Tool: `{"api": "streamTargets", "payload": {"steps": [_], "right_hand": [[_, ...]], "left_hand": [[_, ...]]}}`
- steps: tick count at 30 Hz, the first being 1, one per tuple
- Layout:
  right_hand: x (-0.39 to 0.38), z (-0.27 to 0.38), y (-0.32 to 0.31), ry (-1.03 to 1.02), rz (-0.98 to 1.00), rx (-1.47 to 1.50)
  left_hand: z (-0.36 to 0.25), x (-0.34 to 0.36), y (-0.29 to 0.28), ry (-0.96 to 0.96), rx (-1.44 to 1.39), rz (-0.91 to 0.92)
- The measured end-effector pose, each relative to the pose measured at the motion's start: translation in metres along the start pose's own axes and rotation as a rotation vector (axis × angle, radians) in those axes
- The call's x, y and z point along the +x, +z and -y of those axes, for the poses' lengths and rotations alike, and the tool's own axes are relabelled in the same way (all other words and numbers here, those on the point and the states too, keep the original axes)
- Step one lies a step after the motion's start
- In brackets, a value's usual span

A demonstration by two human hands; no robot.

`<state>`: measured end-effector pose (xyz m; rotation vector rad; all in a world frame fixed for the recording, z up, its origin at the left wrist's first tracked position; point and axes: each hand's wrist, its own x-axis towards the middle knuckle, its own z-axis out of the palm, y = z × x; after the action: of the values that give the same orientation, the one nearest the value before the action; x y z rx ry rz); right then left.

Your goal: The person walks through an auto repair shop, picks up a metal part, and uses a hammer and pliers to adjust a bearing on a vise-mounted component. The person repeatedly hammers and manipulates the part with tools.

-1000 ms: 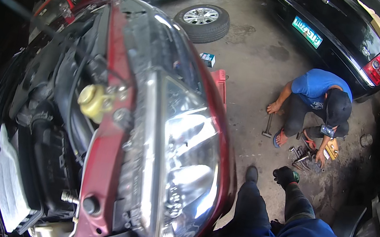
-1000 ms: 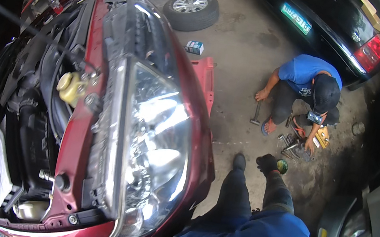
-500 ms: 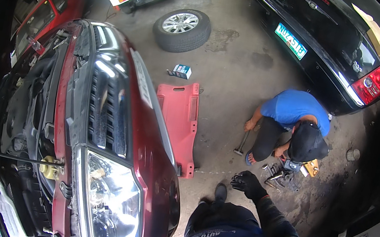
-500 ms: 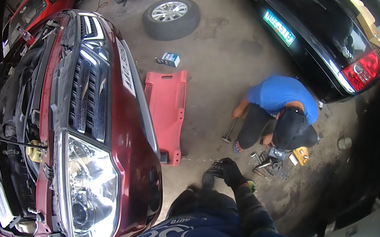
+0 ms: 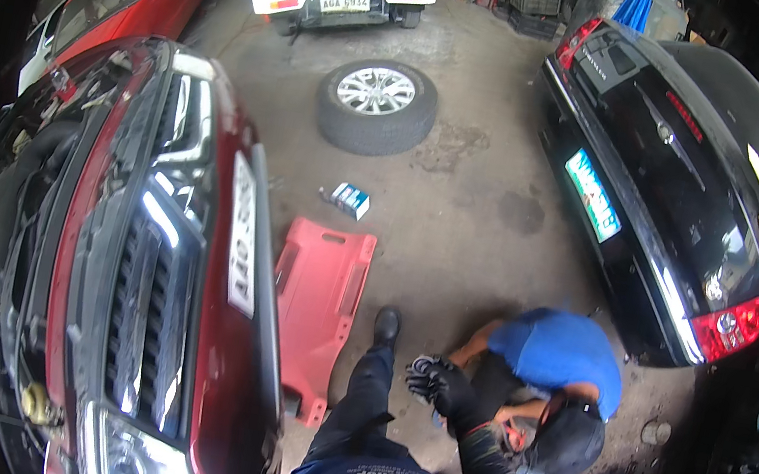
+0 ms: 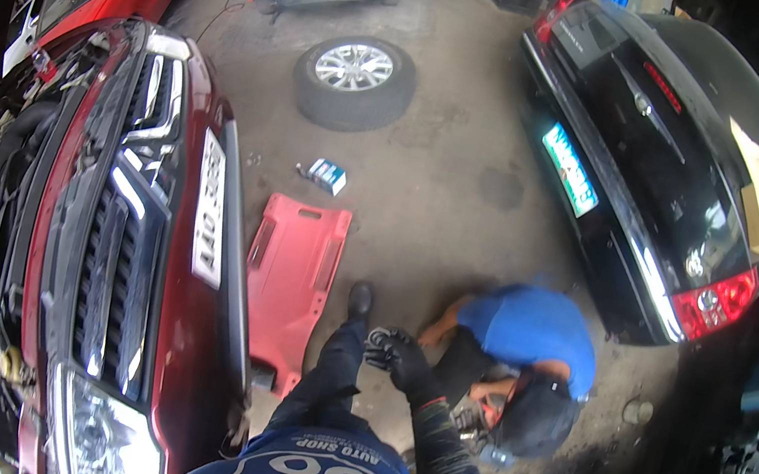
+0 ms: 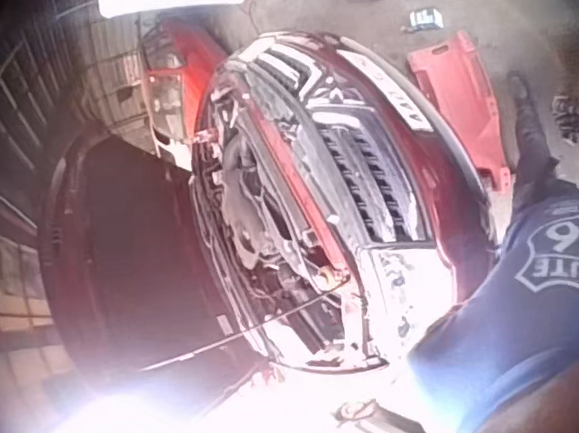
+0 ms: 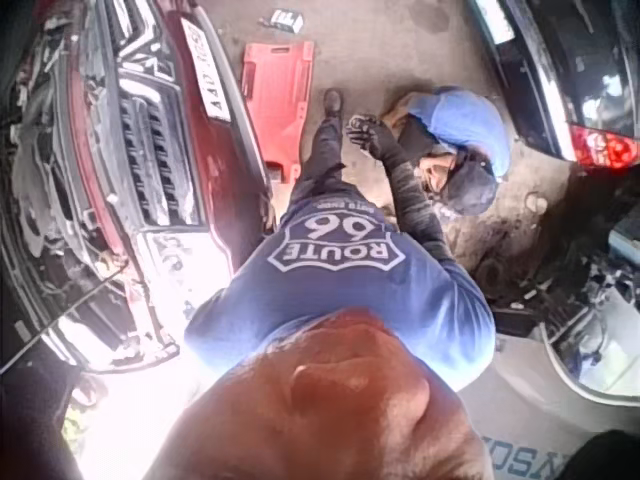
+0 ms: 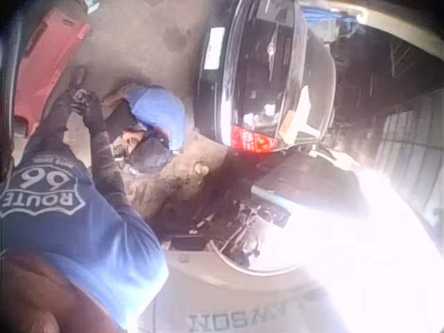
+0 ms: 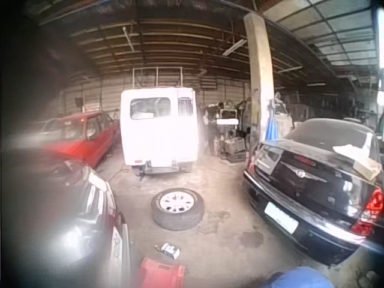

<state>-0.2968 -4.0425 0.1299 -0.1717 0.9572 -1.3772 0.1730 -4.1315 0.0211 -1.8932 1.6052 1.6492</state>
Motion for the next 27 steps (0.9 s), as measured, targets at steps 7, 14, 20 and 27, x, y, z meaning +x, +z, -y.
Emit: {"api": "streamTargets", "payload": {"steps": [7,14,20,27], "right_hand": [[0.145,0.108,-0.068,-0.215,0.046,-0.917],[0.225,0.279,-0.069,-0.406,-0.050,-1.105],[0.341,0.401,-0.044,-0.526,-0.134,-0.602],[0.521,0.582,-0.066,-0.748,-0.012,-1.184]], "left_hand": [[-0.107,0.127,-0.020,0.002,0.479,0.168],[-0.481,0.245,-0.062,0.652,0.120,0.044],[-0.805,0.263,0.018,1.140,0.480,0.225],[-1.031,0.366,0.012,1.197,0.633,0.032]]}}
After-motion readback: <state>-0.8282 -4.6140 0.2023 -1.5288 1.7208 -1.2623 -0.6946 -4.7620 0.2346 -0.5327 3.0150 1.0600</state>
